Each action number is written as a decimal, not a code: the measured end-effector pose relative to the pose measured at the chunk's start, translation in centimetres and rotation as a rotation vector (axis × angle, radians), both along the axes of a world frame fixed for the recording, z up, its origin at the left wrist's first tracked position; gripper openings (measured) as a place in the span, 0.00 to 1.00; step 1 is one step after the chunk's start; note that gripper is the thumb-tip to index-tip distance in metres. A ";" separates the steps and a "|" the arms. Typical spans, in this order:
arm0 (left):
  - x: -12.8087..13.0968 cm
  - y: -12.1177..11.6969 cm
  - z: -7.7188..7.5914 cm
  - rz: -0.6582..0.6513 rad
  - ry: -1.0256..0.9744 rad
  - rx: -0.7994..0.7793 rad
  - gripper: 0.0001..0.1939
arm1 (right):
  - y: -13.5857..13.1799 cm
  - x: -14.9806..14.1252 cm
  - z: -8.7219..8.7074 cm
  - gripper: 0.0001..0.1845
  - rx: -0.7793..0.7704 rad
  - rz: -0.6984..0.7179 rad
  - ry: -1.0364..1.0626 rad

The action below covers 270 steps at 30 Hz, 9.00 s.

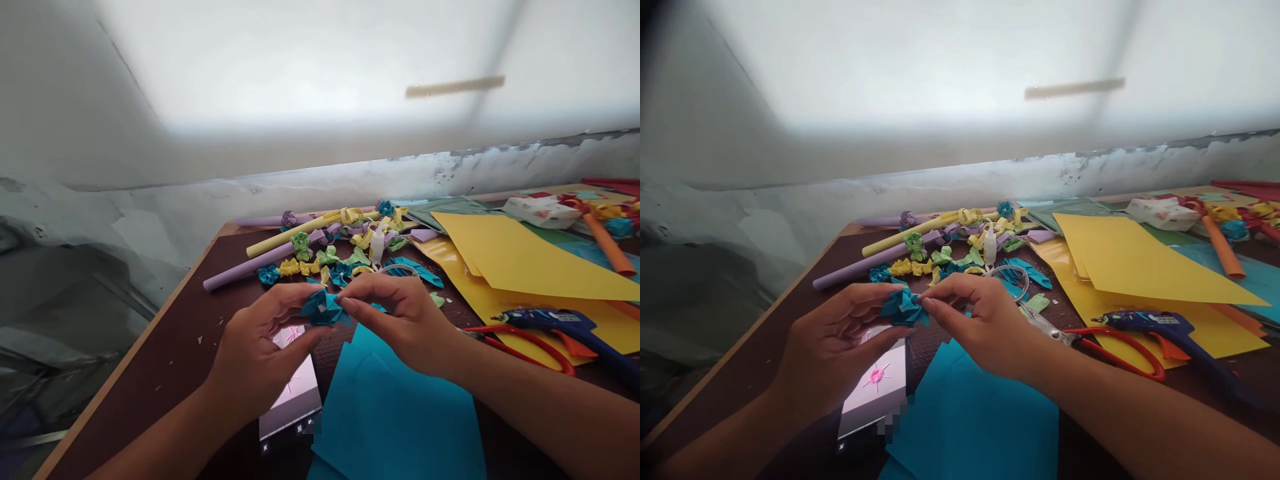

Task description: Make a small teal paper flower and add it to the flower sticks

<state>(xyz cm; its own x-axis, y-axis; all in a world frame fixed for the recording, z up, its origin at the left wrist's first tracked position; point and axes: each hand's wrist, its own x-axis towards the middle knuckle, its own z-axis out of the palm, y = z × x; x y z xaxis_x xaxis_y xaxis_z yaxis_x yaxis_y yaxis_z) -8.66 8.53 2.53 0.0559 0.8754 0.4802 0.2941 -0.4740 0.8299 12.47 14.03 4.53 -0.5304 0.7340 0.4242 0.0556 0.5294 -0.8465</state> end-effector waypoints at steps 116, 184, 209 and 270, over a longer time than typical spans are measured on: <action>2.0 0.1 1.1 0.025 -0.465 -0.332 0.13 | -1.9 -0.2 0.3 0.10 0.694 -0.307 -0.341; 2.2 -0.5 1.4 0.007 -0.423 -0.466 0.11 | -0.9 -0.2 -1.2 0.12 0.356 -0.210 0.023; 1.5 -0.4 1.4 -0.014 -0.339 -0.501 0.08 | -0.8 1.0 1.2 0.11 0.978 -0.017 -0.392; 1.8 -1.4 1.1 0.020 -0.004 0.081 0.15 | -0.9 1.7 1.5 0.11 0.901 0.086 -0.210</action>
<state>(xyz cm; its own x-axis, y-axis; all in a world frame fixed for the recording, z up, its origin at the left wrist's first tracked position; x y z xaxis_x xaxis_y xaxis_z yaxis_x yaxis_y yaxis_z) -6.84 7.16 3.59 0.0365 0.8344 0.5500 0.3015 -0.5339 0.7900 14.16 13.09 6.05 -0.6983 0.1291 0.7040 0.0917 0.9916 -0.0909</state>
